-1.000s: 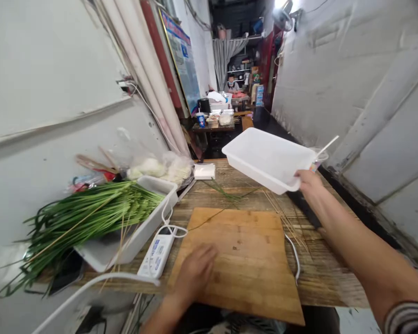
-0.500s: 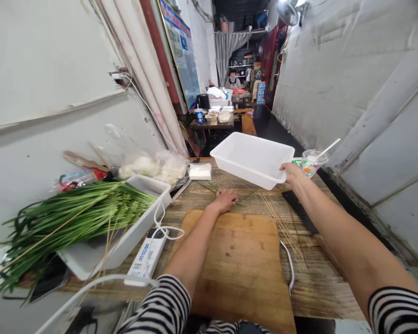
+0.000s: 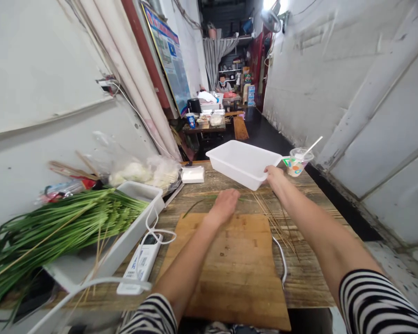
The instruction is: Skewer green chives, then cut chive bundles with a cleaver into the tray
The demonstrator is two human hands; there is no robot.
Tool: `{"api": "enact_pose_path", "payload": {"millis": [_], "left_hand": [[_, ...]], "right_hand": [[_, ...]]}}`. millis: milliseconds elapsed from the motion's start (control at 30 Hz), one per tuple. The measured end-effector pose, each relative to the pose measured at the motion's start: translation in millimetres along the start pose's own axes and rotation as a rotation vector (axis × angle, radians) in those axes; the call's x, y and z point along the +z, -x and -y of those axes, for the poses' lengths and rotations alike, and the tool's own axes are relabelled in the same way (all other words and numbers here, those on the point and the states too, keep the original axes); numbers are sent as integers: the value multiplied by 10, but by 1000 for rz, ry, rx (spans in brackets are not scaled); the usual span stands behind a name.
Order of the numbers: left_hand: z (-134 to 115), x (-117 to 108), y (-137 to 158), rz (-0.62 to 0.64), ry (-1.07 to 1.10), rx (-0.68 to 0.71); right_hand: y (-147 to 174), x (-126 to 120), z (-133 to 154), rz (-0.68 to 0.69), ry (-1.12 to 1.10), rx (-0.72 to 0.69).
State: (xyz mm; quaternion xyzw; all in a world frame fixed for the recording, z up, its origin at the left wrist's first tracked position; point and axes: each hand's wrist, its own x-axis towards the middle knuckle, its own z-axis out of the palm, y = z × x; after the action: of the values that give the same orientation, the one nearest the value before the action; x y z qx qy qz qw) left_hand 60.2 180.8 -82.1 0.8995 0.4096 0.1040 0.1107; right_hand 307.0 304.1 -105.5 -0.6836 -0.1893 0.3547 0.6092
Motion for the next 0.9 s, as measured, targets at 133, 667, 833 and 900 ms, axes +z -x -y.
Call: {"api": "enact_pose_path", "payload": {"millis": [133, 667, 833, 900], "left_hand": [[-308, -110, 130, 126, 325, 379], [-757, -113, 839, -439, 994, 71], [-1222, 69, 921, -469, 1136, 233], [-1362, 136, 966, -405, 944, 375]], "right_hand": [[141, 102, -10, -86, 24, 120], [2000, -963, -137, 587, 18, -87], [3146, -1723, -571, 854, -34, -203], [3308, -1955, -738, 897, -137, 17]]}}
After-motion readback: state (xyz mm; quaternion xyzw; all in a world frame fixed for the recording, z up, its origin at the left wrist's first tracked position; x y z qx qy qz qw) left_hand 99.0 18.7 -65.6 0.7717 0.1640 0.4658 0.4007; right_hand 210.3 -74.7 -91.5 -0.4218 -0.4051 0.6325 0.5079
